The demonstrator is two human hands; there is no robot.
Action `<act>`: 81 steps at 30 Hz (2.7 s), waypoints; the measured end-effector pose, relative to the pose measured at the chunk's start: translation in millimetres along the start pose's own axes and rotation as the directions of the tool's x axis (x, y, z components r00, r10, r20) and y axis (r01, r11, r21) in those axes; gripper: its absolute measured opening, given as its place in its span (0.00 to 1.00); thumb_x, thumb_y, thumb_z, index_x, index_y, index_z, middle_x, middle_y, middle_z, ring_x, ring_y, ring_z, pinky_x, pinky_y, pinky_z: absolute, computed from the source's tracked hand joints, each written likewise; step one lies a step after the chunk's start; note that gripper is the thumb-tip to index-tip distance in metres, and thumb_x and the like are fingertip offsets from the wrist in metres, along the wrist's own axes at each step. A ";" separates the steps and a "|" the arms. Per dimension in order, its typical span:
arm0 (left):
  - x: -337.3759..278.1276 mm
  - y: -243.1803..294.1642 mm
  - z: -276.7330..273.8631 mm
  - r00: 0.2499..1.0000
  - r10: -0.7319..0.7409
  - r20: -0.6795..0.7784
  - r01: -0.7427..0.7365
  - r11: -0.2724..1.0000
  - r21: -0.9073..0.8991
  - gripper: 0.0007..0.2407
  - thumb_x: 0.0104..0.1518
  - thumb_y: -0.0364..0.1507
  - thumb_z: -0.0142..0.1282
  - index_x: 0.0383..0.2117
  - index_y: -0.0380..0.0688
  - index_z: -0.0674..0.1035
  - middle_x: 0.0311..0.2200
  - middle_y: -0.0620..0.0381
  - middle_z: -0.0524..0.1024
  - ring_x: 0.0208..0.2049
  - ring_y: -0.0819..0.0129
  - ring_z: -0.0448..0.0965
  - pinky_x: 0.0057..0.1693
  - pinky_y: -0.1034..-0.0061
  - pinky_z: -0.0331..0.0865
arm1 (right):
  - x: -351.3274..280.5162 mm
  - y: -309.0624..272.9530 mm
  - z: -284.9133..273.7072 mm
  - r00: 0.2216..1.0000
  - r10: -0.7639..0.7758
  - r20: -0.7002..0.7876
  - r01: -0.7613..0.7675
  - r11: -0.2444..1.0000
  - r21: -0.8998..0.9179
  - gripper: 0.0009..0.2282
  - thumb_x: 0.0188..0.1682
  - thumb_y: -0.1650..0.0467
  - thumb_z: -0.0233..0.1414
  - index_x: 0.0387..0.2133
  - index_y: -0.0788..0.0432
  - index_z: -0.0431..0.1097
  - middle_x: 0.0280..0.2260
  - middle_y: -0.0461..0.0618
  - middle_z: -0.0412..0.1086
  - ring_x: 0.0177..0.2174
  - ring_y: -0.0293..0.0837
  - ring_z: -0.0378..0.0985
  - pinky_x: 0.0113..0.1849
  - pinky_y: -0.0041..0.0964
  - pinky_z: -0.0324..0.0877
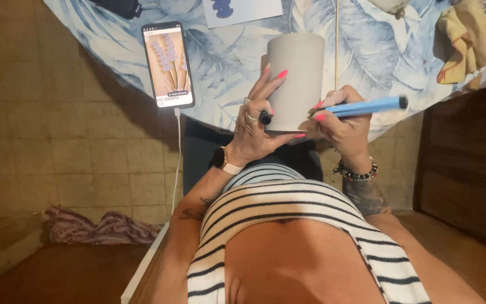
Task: Painting floral patterns on paper and marking a cylindrical object with a pen
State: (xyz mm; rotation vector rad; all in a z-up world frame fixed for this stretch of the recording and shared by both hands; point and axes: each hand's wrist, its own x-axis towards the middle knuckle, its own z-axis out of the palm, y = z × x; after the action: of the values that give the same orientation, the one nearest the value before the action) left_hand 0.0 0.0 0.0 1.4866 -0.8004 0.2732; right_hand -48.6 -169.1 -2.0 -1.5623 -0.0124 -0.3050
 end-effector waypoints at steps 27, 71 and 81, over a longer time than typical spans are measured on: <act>-1.5 -3.4 -1.6 1.000 0.008 -0.007 -0.008 1.000 0.026 0.22 0.39 0.37 0.64 0.26 0.46 0.59 0.51 0.51 0.60 0.56 0.46 0.54 0.58 0.59 0.55 | 0.9 -9.2 5.8 0.994 -0.107 0.021 0.109 0.982 -0.154 0.08 0.44 0.74 0.48 0.29 0.69 0.56 0.19 0.55 0.62 0.11 0.36 0.63 0.13 0.22 0.56; 11.8 5.8 -14.0 0.997 0.021 0.071 -0.030 0.993 0.118 0.19 0.45 0.37 0.55 0.25 0.43 0.55 0.46 0.42 0.63 0.53 0.47 0.57 0.57 0.57 0.60 | 247.2 30.2 51.8 0.511 -0.228 0.829 0.768 0.555 -0.321 0.34 0.24 0.57 0.63 0.28 0.64 0.45 0.45 0.61 0.59 0.33 0.51 0.52 0.35 0.43 0.46; 12.6 3.9 -15.4 0.998 0.047 0.048 -0.054 0.985 0.164 0.22 0.42 0.40 0.58 0.25 0.42 0.55 0.45 0.42 0.64 0.52 0.48 0.58 0.57 0.59 0.60 | 244.8 30.1 60.9 0.624 0.042 0.780 0.591 0.629 -0.506 0.32 0.24 0.61 0.63 0.32 0.60 0.44 0.33 0.50 0.46 0.34 0.48 0.50 0.46 0.47 0.36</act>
State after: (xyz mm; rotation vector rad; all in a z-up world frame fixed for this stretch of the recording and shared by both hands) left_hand 11.3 11.2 12.5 1.6341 -0.8687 0.3530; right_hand 204.2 -154.9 18.5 -2.4296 -0.9420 0.1301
